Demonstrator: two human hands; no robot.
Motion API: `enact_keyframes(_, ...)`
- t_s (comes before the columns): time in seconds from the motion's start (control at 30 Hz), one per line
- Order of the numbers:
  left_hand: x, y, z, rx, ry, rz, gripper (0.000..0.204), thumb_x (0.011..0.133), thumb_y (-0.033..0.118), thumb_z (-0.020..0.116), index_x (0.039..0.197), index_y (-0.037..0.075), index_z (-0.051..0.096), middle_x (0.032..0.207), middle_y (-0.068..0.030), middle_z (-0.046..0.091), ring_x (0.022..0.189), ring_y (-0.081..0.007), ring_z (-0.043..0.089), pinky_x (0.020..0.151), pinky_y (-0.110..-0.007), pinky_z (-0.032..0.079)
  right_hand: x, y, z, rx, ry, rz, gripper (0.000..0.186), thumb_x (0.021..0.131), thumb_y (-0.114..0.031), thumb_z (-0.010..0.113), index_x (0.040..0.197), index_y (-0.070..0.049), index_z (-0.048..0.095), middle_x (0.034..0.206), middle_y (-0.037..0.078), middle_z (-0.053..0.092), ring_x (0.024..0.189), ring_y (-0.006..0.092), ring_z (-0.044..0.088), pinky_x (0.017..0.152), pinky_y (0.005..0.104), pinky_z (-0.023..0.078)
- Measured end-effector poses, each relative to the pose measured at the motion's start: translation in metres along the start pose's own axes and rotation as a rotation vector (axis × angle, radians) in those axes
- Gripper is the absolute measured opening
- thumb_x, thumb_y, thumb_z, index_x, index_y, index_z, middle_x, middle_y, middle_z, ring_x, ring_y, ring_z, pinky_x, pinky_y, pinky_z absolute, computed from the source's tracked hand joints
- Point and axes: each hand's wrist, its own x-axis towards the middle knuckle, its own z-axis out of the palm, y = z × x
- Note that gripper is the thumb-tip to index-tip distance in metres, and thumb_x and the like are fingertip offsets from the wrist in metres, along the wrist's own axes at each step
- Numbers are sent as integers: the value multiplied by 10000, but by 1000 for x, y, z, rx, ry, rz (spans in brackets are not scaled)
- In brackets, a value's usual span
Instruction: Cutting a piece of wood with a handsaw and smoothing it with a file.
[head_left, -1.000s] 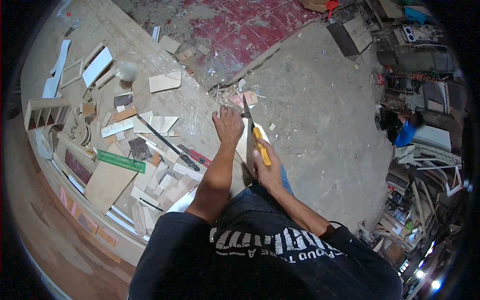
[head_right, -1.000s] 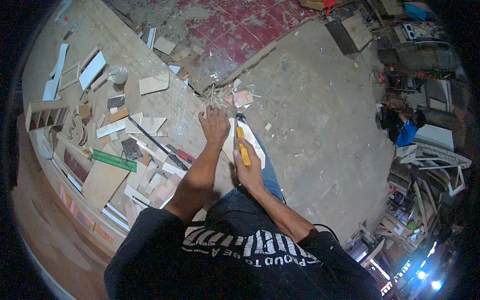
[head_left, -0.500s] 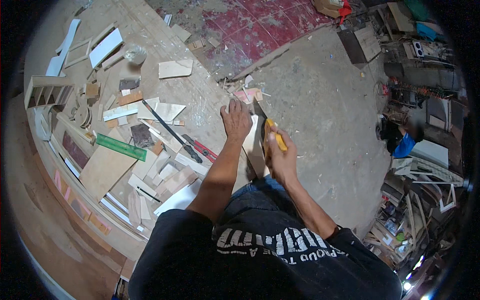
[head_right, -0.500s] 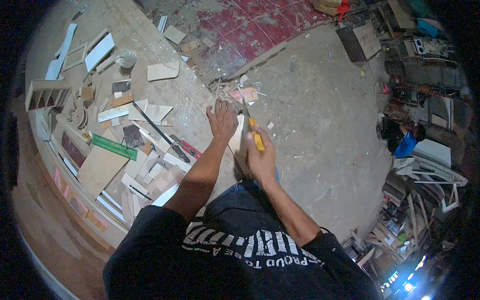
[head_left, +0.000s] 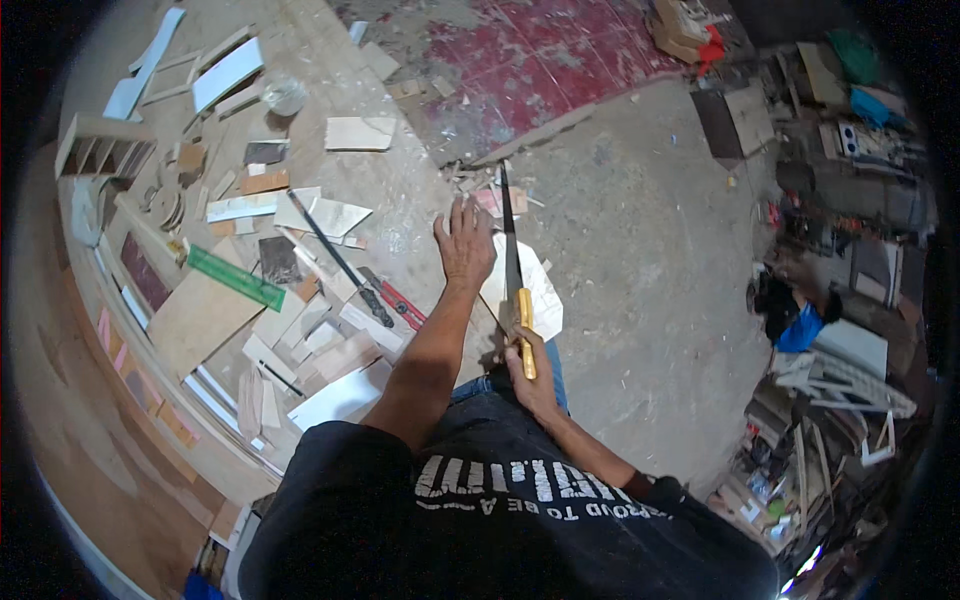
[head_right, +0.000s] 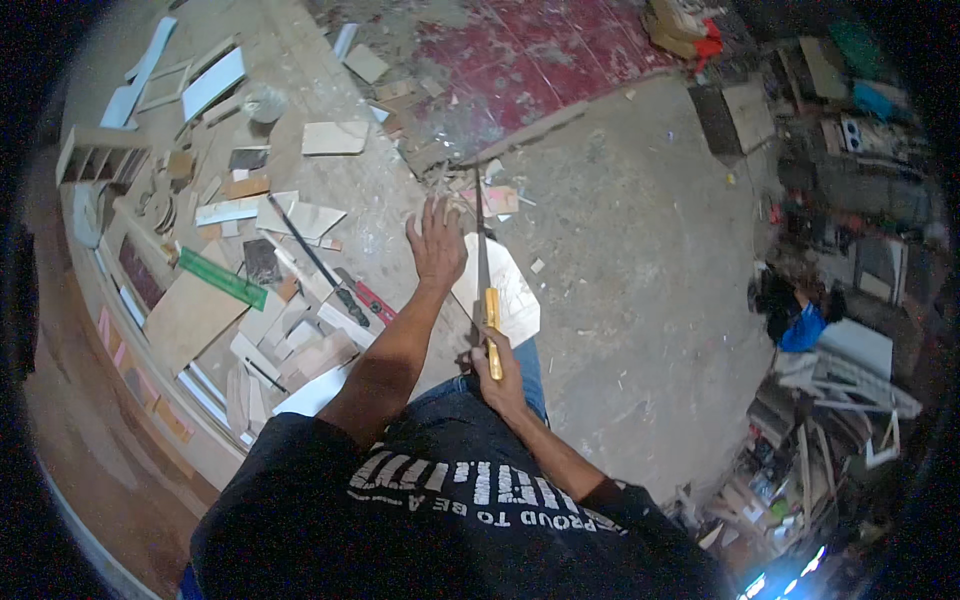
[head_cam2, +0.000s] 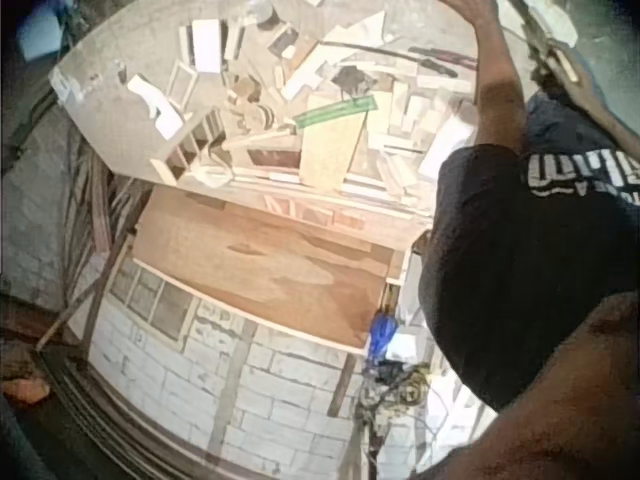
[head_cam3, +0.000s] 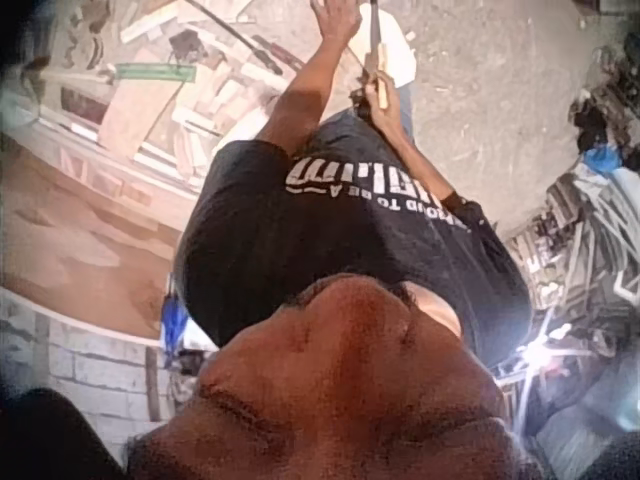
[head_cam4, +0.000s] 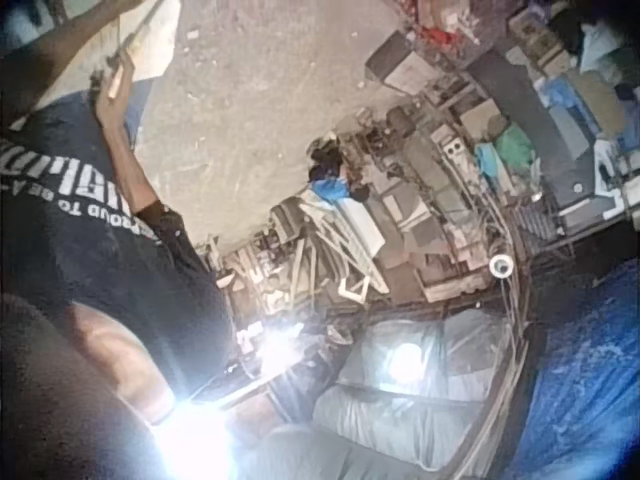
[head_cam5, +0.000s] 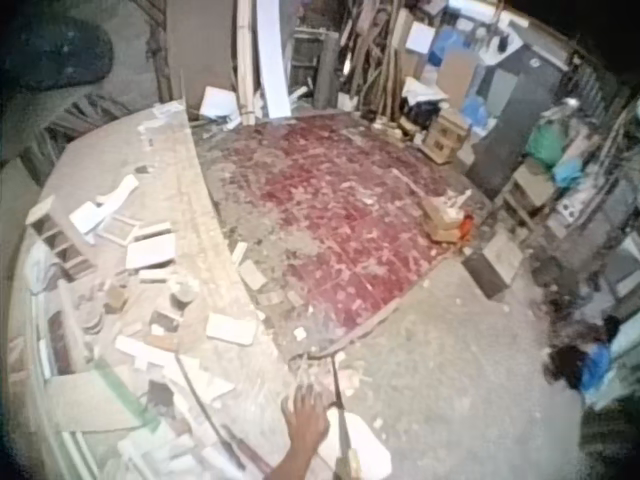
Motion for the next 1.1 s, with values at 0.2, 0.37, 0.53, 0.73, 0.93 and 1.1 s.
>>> enact_keyframes(0.2, -20, -8, -11, 64, 40, 55, 352, 939, 254, 553, 1230, 61, 592, 1412, -141, 496, 1405, -319, 349, 1099, -578, 229, 26, -101, -18, 168, 44, 174, 422, 968, -81, 610, 1381, -82, 521, 957, 41, 612, 712, 82, 562, 593, 228, 460)
enact_keyframes(0.37, -42, -12, -28, -22, -169, 1, 345, 943, 292, 567, 1171, 36, 601, 1350, -164, 539, 1355, -326, 409, 1073, -458, 321, 57, -145, -11, 270, 36, 142, 454, 947, -135, 673, 1362, -28, 525, 774, 6, 592, 583, 68, 513, 484, 227, 411)
enact_keyframes(0.53, -63, 4, -83, -436, -172, -466, 370, 957, 367, 592, 1046, 13, 647, 1107, -165, 677, 1105, -333, 611, 935, -401, 452, 16, -157, -22, 167, 38, 46, 464, 982, -202, 633, 1385, -4, 516, 628, -33, 510, 512, 45, 436, 461, 213, 332)
enact_keyframes(0.73, -88, -17, -81, -1008, -48, -406, 441, 926, 436, 664, 1031, 12, 721, 947, -187, 726, 945, -268, 698, 877, -367, 507, -37, -147, -40, 142, 9, -133, 437, 1000, -226, 600, 1370, -2, 533, 632, -45, 495, 496, 36, 410, 442, 213, 310)
enact_keyframes(0.93, -111, -14, -136, -935, 5, -417, 518, 941, 482, 630, 1089, -8, 712, 946, -213, 719, 916, -226, 684, 860, -371, 502, -66, -99, -55, 150, -28, -382, 440, 1010, -252, 575, 1355, 19, 536, 672, -40, 505, 505, 30, 401, 448, 206, 316)
enact_keyframes(1.1, -130, -29, -173, -979, 336, -563, 585, 949, 525, 604, 1058, -40, 706, 884, -199, 707, 845, -186, 636, 817, -360, 493, -70, -95, -45, 80, -211, -540, 425, 1000, -222, 555, 1350, 18, 549, 849, 25, 609, 660, 81, 528, 594, 236, 436)
